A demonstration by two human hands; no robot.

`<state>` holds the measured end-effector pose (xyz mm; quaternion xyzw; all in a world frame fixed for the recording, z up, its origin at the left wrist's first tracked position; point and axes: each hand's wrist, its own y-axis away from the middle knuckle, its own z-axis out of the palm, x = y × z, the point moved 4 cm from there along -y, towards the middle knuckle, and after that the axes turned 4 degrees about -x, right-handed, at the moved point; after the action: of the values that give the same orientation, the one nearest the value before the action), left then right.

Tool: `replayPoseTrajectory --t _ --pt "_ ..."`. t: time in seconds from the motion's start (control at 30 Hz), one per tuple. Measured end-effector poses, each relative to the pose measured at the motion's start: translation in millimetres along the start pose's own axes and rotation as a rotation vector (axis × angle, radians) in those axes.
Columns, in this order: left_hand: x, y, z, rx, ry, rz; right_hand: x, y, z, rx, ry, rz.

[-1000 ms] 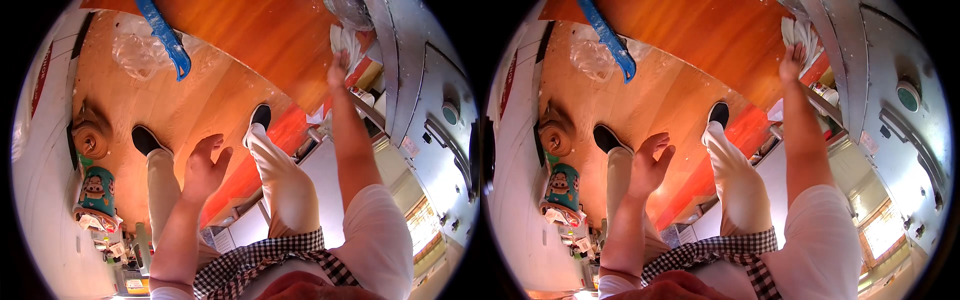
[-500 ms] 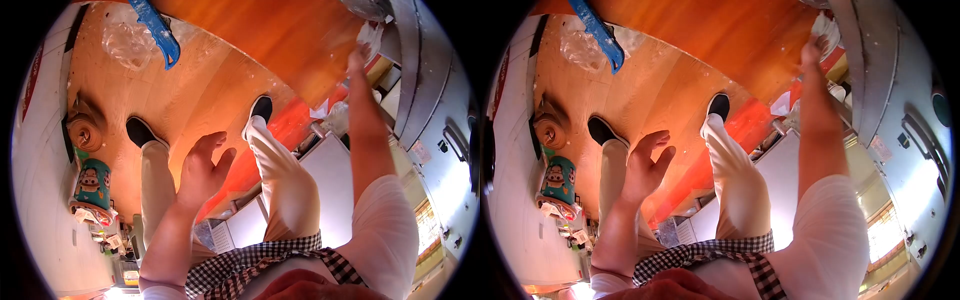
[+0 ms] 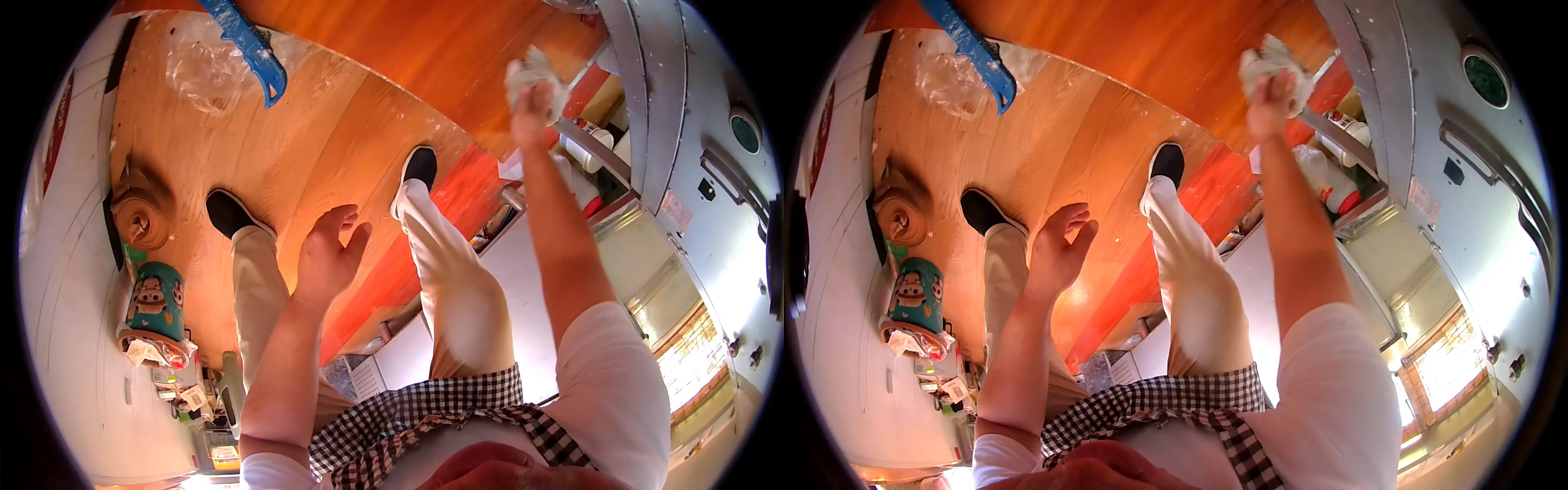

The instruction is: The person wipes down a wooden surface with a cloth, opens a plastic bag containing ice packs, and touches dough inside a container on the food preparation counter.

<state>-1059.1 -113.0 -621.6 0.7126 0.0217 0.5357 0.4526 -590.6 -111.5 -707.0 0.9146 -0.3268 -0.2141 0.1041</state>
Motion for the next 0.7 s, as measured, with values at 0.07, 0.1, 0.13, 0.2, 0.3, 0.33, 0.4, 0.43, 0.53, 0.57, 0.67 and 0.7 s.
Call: replayPoseTrajectory --t 0.07,0.1,0.13,0.2,0.3,0.33,0.4,0.43,0.53,0.57,0.67,0.7 --pt "1.1 3.4 -4.7 -0.034 0.0 -0.04 -7.2 -16.3 -0.5 0.063 0.033 0.121" --pt "2.1 5.4 -6.1 -0.022 0.009 -0.026 -11.4 -19.1 -6.6 0.099 0.057 0.182" --pt "3.0 6.3 -6.6 -0.004 0.018 -0.005 -11.5 -7.4 2.1 0.09 -0.011 0.13" --pt "4.8 3.1 -7.6 0.027 0.049 0.03 -18.6 39.5 26.0 0.091 0.028 0.131" --pt "3.5 6.6 -13.8 0.048 0.078 0.039 -54.2 78.2 46.3 0.042 0.053 0.203" --pt "4.2 7.8 -14.8 0.054 0.077 0.044 -64.2 70.4 54.1 0.074 0.051 0.2" --pt "4.4 12.7 -13.6 0.038 0.071 0.037 -87.0 34.3 59.3 0.143 0.06 0.21" --pt "4.9 14.8 -13.1 0.023 0.061 0.028 -115.0 14.9 63.1 0.126 0.063 0.147" --pt "5.4 15.7 -12.0 0.001 0.05 0.053 -246.2 -7.1 89.7 0.199 0.19 -0.269" --pt "6.3 16.7 -12.5 -0.004 0.047 0.069 -290.9 -5.6 103.5 0.257 0.265 -0.435" --pt "7.8 12.1 -16.6 0.027 0.016 0.064 -333.0 18.2 119.8 -0.005 0.165 -0.592" --pt "6.3 11.8 -18.5 0.042 0.032 0.05 -325.1 26.1 118.5 -0.068 0.196 -0.621"
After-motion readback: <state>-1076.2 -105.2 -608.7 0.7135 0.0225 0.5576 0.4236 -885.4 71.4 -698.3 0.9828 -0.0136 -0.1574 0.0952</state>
